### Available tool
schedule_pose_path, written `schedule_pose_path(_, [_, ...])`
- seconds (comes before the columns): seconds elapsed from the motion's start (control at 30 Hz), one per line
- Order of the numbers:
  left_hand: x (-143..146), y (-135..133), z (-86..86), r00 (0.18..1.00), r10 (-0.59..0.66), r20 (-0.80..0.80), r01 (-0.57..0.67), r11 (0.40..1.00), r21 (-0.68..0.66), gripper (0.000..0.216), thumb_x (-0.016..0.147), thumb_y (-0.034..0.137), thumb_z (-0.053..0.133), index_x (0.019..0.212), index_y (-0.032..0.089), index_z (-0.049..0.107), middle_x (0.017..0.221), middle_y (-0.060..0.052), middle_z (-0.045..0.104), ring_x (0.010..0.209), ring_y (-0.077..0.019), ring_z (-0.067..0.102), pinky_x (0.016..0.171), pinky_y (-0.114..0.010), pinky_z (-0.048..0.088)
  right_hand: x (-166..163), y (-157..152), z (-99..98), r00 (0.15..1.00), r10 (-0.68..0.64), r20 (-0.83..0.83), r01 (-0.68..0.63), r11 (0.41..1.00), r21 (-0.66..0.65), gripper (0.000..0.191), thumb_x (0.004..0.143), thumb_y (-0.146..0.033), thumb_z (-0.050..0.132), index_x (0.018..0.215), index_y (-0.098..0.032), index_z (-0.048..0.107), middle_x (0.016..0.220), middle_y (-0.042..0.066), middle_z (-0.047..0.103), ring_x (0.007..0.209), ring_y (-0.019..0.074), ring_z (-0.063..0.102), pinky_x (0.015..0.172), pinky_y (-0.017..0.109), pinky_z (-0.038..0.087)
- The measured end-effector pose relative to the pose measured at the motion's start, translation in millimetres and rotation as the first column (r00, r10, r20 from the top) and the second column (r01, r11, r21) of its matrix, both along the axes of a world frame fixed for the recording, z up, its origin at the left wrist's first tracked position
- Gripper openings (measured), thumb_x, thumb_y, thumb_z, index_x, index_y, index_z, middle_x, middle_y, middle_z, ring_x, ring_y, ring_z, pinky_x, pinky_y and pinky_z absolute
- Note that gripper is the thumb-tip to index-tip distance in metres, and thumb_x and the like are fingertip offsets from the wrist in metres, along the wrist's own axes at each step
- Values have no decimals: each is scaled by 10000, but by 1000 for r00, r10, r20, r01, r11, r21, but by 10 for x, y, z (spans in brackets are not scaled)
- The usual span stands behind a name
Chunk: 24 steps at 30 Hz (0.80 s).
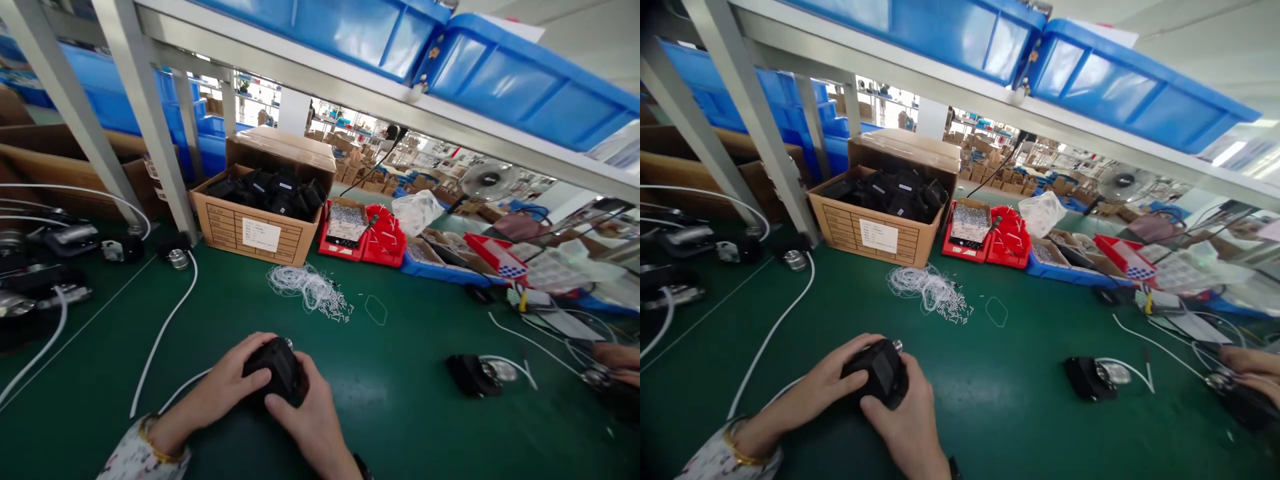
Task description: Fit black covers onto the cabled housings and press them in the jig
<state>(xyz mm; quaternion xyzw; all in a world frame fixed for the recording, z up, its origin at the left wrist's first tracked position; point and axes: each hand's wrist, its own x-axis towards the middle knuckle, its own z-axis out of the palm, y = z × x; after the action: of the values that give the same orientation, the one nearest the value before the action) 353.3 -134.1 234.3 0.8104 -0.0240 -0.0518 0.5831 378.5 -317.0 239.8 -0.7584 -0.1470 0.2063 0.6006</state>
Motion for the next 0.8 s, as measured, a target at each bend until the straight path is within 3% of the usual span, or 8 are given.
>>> schedule_pose_path(0.13, [-106,-35,-126,998,55,-9,-55,998,-41,450,828,420,506,1245,259,451,1313,-41,476,1233,-246,402,1044,-346,312,-3,15,-23,999,-7,39,9,999,-44,480,641,-210,695,1086,-216,513,969,10,612,865,200,582,758,285,470])
schedule_pose_path(0.33, [-77,-75,-154,997,77,14,-76,994,-73,432,845,415,478,1243,249,442,1288,-47,494,1212,-243,423,1040,-349,315,-3,25,-87,999,-29,17,29,1000,2,453,647,-210,691,1063,-208,514,949,11,619,837,191,593,741,285,483])
schedule_pose_path(0.63, [-83,-121,-217,981,185,56,-183,982,-38,443,821,440,489,1193,200,482,1199,-81,559,1125,-273,498,1001,-385,359,18,42,-126,999,-16,-39,19,997,81,426,669,-214,684,1058,-202,512,968,22,620,866,194,603,767,302,497])
schedule_pose_path(0.8, [-186,-151,-178,974,210,89,-214,976,34,411,833,413,464,1187,205,491,1282,-92,482,1208,-271,417,1034,-405,318,13,4,-140,999,29,20,-30,998,59,444,697,-245,681,1093,-204,483,997,35,596,868,188,594,754,301,503])
